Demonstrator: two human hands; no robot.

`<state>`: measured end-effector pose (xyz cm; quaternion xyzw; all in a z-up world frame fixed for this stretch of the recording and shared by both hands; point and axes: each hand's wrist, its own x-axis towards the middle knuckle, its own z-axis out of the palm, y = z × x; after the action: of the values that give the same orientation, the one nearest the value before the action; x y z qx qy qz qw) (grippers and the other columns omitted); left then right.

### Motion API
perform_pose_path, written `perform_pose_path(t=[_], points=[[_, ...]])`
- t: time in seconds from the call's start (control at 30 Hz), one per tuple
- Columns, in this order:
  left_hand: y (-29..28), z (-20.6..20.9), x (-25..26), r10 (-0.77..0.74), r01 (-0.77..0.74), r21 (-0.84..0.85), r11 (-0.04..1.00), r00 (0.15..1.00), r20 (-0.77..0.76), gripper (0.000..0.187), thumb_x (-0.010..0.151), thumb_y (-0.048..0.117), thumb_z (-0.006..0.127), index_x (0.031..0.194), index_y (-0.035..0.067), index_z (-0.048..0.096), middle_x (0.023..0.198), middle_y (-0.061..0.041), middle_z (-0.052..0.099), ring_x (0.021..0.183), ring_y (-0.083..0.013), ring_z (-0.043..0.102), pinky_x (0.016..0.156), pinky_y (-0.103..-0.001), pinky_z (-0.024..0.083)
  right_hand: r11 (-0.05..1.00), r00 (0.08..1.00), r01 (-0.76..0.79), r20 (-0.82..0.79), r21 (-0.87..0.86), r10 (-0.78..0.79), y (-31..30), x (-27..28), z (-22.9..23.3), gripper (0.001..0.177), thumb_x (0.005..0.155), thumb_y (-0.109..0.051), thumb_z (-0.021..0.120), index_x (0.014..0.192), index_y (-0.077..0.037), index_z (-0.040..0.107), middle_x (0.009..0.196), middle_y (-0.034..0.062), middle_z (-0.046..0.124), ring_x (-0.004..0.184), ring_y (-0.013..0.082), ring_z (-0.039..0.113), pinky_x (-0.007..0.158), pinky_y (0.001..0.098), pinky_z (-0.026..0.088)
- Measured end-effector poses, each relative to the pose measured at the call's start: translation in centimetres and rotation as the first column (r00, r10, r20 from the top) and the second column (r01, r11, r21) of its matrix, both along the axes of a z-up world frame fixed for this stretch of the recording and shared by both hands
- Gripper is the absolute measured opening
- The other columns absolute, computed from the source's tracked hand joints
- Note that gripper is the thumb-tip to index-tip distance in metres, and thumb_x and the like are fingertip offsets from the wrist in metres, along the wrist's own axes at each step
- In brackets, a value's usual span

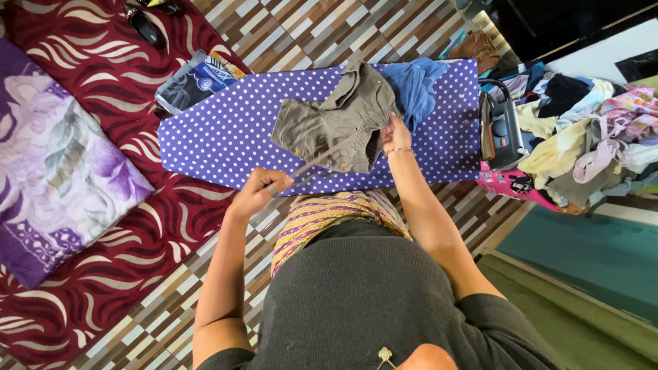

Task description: Ironing and folding a pair of shorts on an ironing board.

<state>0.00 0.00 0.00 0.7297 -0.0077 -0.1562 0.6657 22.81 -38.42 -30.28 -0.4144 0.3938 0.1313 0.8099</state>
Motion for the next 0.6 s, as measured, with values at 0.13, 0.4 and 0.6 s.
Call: perform_pose_path(t=[0.13,0.4,0.6], points=[[-2.1,2.3,2.8,0.000,-0.043,0.400,0.915,0.994,0.106,0.016,0.100,0.014,0.069,0.096,-0.001,0.069,0.068,-0.008,0.054,0.058,-0.0200,0.043,0.057,-0.035,0.038,0.987,0.993,-0.073,-0.086,0.143,0.086,3.2,-2.2,7.7,0.035,0.094,-0.035,0.082,0.110,-0.009,0.065,0.093,0.0051,0.061,0.079,0.0199,0.061,0.077,0.0369,0.059],[-7.5,-1.7,8.5,-0.273,-0.189,0.830,0.524,0.886,0.374,0.056,0.085,0.001,0.058,0.141,-0.001,0.051,0.116,-0.021,0.066,0.102,-0.0334,0.065,0.085,-0.045,0.054,0.923,0.941,-0.339,0.044,0.183,0.337,5.5,-4.8,15.7,0.034,0.092,-0.025,0.075,0.117,-0.004,0.068,0.112,0.0068,0.076,0.095,0.0204,0.075,0.084,0.0351,0.061],[-15.2,0.6,8.8,-0.010,-0.366,0.466,0.806,0.778,0.628,0.025,0.090,0.025,0.075,0.107,0.007,0.070,0.102,-0.009,0.066,0.094,-0.0276,0.063,0.081,-0.040,0.054,0.817,0.860,-0.485,0.342,0.312,0.379,4.9,-7.4,19.8,0.030,0.104,-0.034,0.070,0.111,-0.005,0.071,0.102,0.0068,0.074,0.081,0.0136,0.069,0.062,0.0258,0.051]])
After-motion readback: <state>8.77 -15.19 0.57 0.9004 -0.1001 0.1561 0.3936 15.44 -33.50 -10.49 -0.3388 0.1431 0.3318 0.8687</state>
